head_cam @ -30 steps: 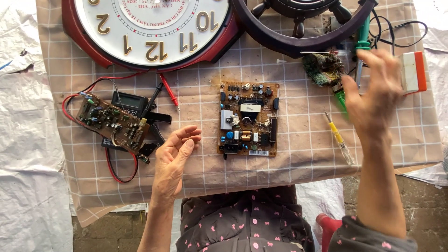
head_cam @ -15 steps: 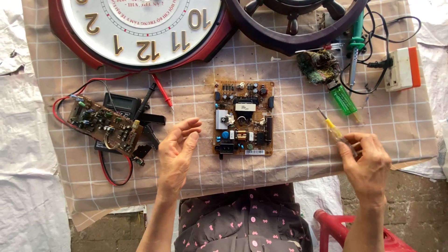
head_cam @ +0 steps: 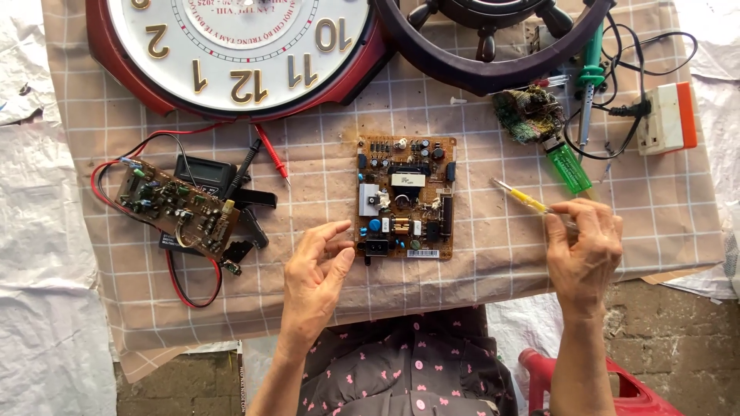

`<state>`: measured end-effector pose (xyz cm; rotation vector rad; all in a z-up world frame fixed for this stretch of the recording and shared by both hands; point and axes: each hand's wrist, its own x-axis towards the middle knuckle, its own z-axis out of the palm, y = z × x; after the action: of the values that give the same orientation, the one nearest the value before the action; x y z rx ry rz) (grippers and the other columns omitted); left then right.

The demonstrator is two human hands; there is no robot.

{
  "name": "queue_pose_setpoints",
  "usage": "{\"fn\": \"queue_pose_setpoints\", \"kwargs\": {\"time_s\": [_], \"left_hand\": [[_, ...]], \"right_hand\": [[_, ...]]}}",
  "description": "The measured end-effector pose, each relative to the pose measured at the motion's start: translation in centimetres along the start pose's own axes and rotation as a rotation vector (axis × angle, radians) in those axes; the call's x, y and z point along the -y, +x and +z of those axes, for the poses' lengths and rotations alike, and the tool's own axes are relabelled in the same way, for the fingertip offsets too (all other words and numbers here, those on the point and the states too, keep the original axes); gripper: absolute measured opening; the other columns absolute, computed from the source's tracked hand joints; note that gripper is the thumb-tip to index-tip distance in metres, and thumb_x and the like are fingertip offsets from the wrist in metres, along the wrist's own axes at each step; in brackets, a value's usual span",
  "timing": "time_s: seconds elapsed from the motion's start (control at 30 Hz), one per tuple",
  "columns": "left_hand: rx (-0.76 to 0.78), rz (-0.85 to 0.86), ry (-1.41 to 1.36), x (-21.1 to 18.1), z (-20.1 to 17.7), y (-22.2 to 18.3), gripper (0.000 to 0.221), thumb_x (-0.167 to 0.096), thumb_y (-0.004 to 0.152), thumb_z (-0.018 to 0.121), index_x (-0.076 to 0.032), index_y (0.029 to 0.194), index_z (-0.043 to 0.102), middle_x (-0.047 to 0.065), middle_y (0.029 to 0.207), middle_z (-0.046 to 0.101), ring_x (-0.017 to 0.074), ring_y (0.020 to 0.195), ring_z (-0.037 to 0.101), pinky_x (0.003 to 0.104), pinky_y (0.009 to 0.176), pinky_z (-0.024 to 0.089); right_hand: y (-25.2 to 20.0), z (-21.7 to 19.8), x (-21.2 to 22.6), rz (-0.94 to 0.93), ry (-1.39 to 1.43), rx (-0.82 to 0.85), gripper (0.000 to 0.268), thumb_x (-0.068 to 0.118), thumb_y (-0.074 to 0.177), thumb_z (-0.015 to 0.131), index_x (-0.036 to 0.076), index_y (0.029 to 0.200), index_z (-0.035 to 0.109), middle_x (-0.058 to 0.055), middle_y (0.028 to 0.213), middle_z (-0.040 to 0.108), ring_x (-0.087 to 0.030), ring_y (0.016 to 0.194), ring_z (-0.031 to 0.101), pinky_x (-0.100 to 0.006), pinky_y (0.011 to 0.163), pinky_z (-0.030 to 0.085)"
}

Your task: Disassembling a clock, cleaning a circuit board with a brush, and soldering components on a repair bench.

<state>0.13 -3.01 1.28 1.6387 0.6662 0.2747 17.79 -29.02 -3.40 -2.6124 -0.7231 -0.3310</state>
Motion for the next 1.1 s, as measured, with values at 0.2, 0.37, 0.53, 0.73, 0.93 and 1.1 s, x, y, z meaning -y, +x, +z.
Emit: {"fn": "queue_pose_setpoints", "kwargs": {"time_s": [0.2, 0.37, 0.53, 0.73, 0.93, 1.1], "left_hand": [[0.001, 0.040, 0.030, 0.0, 0.2, -0.4, 0.029, -0.013, 0.081, 0.054, -0.007, 0.109, 0.054, 0.007, 0.106, 0.052, 0.0146, 0.088, 0.061, 0.022, 0.071, 0.055], [0.041, 0.033, -0.030, 0.4, 0.6, -0.7, 0.031, -0.015, 0.080, 0.055, -0.006, 0.109, 0.054, 0.008, 0.107, 0.053, 0.0149, 0.085, 0.061, 0.023, 0.073, 0.054], [0.052, -0.015, -0.063, 0.6, 0.6, -0.7, 0.030, -0.012, 0.080, 0.055, -0.006, 0.110, 0.054, 0.008, 0.108, 0.053, 0.0149, 0.088, 0.061, 0.022, 0.072, 0.054], [-0.004, 0.082, 0.024, 0.9, 0.5, -0.2, 0.027, -0.012, 0.081, 0.056, -0.006, 0.107, 0.056, 0.007, 0.102, 0.056, 0.0137, 0.083, 0.062, 0.021, 0.074, 0.053], [-0.139, 0.417, 0.329, 1.5, 1.7, 2.6, 0.026, -0.003, 0.078, 0.059, -0.002, 0.103, 0.054, 0.014, 0.098, 0.059, 0.0210, 0.090, 0.058, 0.027, 0.081, 0.049], [-0.111, 0.591, 0.504, 1.8, 3.7, 5.1, 0.013, -0.008, 0.075, 0.067, -0.004, 0.085, 0.060, 0.006, 0.079, 0.056, 0.0180, 0.079, 0.045, 0.025, 0.066, 0.041]], "right_hand": [[3.6, 0.6, -2.0, -0.117, -0.044, -0.162, 0.005, 0.002, 0.096, 0.059, 0.003, 0.091, 0.058, -0.014, 0.096, 0.061, -0.021, 0.075, 0.050, -0.031, 0.063, 0.040], [10.5, 2.9, -4.7, -0.249, -0.055, -0.255, 0.007, 0.001, 0.093, 0.065, 0.005, 0.098, 0.067, -0.010, 0.085, 0.061, -0.021, 0.078, 0.053, -0.033, 0.067, 0.040], [14.8, 4.5, -5.2, -0.228, -0.154, -0.050, 0.029, 0.012, 0.084, 0.074, 0.011, 0.113, 0.067, -0.012, 0.095, 0.051, -0.027, 0.084, 0.045, -0.040, 0.066, 0.038], [15.2, 4.9, -4.7, -0.219, -0.249, 0.006, 0.019, 0.012, 0.080, 0.075, 0.013, 0.097, 0.066, -0.008, 0.095, 0.044, -0.027, 0.093, 0.043, -0.046, 0.077, 0.038], [15.3, 5.2, -5.9, -0.349, -0.374, -0.076, 0.022, 0.016, 0.080, 0.077, 0.015, 0.098, 0.064, -0.007, 0.101, 0.051, -0.024, 0.095, 0.047, -0.038, 0.072, 0.040], [13.2, 0.0, -1.4, -0.165, 0.432, -0.116, 0.009, -0.015, 0.104, 0.064, -0.009, 0.104, 0.057, -0.019, 0.094, 0.058, -0.025, 0.075, 0.055, -0.031, 0.059, 0.048]]}}
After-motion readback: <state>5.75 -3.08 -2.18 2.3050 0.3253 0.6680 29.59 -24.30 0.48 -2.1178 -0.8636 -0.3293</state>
